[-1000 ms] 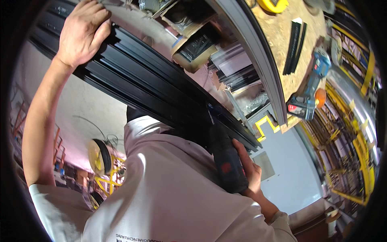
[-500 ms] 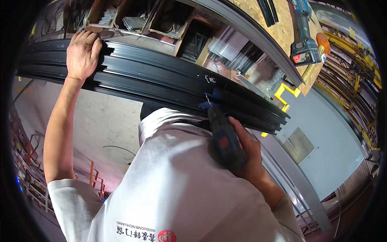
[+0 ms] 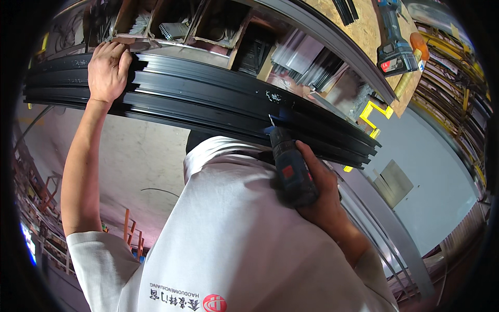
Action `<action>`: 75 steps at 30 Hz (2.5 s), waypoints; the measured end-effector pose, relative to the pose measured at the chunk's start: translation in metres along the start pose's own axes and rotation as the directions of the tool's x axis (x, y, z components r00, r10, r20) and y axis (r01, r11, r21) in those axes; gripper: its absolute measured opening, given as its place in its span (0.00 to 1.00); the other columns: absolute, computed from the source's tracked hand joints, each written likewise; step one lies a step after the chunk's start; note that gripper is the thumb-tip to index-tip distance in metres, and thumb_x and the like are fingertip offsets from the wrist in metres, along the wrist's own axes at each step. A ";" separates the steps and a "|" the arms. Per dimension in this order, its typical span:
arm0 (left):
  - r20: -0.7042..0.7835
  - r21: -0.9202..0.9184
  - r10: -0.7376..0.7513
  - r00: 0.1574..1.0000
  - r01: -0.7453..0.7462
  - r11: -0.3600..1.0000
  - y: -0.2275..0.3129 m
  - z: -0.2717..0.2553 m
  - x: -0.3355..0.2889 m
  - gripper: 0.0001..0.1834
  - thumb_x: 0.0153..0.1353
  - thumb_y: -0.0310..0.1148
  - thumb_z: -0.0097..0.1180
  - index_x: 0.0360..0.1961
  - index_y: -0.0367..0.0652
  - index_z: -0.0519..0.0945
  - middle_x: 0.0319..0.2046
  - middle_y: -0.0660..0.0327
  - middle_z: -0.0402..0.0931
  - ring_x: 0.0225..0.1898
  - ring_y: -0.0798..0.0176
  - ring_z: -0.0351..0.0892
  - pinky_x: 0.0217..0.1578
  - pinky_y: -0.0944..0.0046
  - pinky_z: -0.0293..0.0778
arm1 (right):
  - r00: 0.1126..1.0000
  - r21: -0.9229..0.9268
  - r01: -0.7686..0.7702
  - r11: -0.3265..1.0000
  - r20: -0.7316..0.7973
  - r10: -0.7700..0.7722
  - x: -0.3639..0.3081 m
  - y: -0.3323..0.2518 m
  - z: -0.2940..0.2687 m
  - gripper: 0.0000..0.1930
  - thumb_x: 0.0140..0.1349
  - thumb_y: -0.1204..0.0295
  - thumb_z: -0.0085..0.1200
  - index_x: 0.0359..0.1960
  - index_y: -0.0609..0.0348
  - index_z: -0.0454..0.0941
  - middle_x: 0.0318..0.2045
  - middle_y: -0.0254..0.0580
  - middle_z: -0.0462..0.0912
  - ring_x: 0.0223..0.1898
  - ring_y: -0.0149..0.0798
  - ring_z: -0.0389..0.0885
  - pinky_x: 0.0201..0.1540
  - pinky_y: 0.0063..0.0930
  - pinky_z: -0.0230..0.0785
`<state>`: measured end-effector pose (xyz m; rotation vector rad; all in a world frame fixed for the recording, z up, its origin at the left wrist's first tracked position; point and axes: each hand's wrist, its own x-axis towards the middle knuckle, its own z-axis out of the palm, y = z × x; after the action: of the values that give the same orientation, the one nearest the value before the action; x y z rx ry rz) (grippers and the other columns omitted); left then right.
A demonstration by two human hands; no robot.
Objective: The person uses a drill to secure screws into a black metal frame, then uses a blow-off tool and a hammer to fit additional metal components into the structure.
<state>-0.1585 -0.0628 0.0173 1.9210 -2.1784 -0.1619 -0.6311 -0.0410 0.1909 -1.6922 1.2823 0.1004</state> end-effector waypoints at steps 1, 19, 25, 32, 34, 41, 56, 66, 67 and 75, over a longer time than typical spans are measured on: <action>0.002 0.001 0.008 1.000 -0.008 1.000 -0.001 0.000 0.000 0.12 0.68 0.35 0.50 0.37 0.39 0.82 0.33 0.53 0.79 0.40 0.44 0.77 0.52 0.51 0.73 | 1.000 0.011 -0.019 1.000 0.016 0.019 0.000 -0.001 -0.001 0.45 0.54 0.72 0.73 0.74 0.56 0.63 0.50 0.58 0.86 0.49 0.60 0.88 0.50 0.43 0.81; -0.024 -0.044 0.001 1.000 -0.002 0.999 0.008 0.000 0.004 0.12 0.69 0.31 0.48 0.29 0.36 0.74 0.30 0.48 0.74 0.38 0.38 0.73 0.53 0.47 0.72 | 0.991 -0.033 -0.103 0.994 0.081 0.106 0.010 -0.010 -0.009 0.46 0.54 0.68 0.71 0.75 0.51 0.61 0.51 0.61 0.85 0.47 0.62 0.88 0.48 0.46 0.81; 0.070 -0.017 -0.045 0.997 0.047 0.999 0.000 0.000 -0.003 0.10 0.67 0.32 0.52 0.31 0.36 0.78 0.32 0.50 0.77 0.39 0.41 0.76 0.55 0.48 0.73 | 0.973 -0.077 -0.147 0.986 0.167 0.158 0.017 -0.016 -0.015 0.46 0.54 0.70 0.71 0.75 0.51 0.61 0.50 0.60 0.86 0.45 0.61 0.89 0.47 0.44 0.81; 0.011 -0.040 -0.015 1.000 0.016 0.999 0.002 0.001 0.002 0.10 0.67 0.31 0.52 0.33 0.36 0.78 0.33 0.49 0.76 0.40 0.39 0.75 0.55 0.48 0.73 | 0.969 -0.077 -0.151 0.986 0.183 0.163 0.026 -0.024 -0.019 0.43 0.54 0.77 0.71 0.73 0.56 0.64 0.44 0.60 0.88 0.45 0.59 0.90 0.49 0.40 0.80; 0.030 -0.041 -0.020 0.999 0.021 0.999 0.000 0.000 0.001 0.09 0.68 0.31 0.52 0.34 0.36 0.78 0.33 0.49 0.77 0.40 0.39 0.76 0.55 0.48 0.73 | 0.971 -0.092 -0.132 0.987 0.190 0.147 0.028 -0.022 -0.020 0.43 0.55 0.74 0.70 0.73 0.56 0.64 0.44 0.58 0.88 0.43 0.59 0.90 0.45 0.41 0.81; 0.036 -0.044 -0.026 0.999 0.027 0.999 0.000 0.001 0.000 0.09 0.68 0.31 0.52 0.37 0.36 0.80 0.34 0.50 0.78 0.40 0.41 0.77 0.54 0.51 0.74 | 0.974 -0.134 -0.057 0.989 0.209 0.084 0.032 -0.017 -0.022 0.44 0.55 0.68 0.70 0.74 0.56 0.63 0.42 0.54 0.87 0.37 0.56 0.89 0.38 0.43 0.81; 0.032 -0.052 -0.013 0.999 0.015 0.999 -0.001 0.002 0.000 0.10 0.68 0.31 0.51 0.38 0.35 0.82 0.33 0.51 0.78 0.38 0.43 0.77 0.53 0.52 0.74 | 0.970 -0.170 0.006 0.985 0.242 0.035 0.043 -0.016 -0.028 0.42 0.53 0.71 0.70 0.72 0.60 0.67 0.34 0.50 0.86 0.31 0.52 0.88 0.33 0.41 0.79; -0.020 -0.066 -0.021 1.000 0.020 0.998 0.005 0.002 0.004 0.09 0.67 0.32 0.52 0.32 0.37 0.78 0.31 0.53 0.76 0.36 0.45 0.75 0.52 0.52 0.74 | 0.968 -0.215 0.014 0.977 0.249 0.041 0.042 -0.017 -0.030 0.43 0.54 0.69 0.70 0.74 0.55 0.66 0.37 0.49 0.87 0.33 0.53 0.89 0.34 0.42 0.81; -0.016 -0.065 -0.029 0.999 0.028 0.997 0.005 0.001 0.002 0.09 0.67 0.32 0.52 0.32 0.37 0.78 0.31 0.53 0.76 0.37 0.45 0.75 0.51 0.52 0.74 | 0.966 -0.219 0.012 0.976 0.253 0.045 0.042 -0.018 -0.030 0.43 0.54 0.69 0.70 0.74 0.55 0.66 0.37 0.49 0.87 0.34 0.53 0.89 0.35 0.42 0.81; -0.041 -0.029 -0.018 0.999 0.017 0.999 0.001 0.004 -0.001 0.09 0.67 0.32 0.52 0.35 0.38 0.80 0.31 0.53 0.76 0.38 0.45 0.76 0.52 0.52 0.74 | 0.956 -0.249 -0.002 0.968 0.284 0.075 0.045 -0.020 -0.034 0.44 0.56 0.67 0.69 0.75 0.51 0.63 0.40 0.50 0.87 0.36 0.56 0.89 0.37 0.44 0.81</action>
<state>-0.1603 -0.0616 0.0137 1.9114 -2.1219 -0.1548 -0.6111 -0.0966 0.1958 -1.7822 1.1136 0.5342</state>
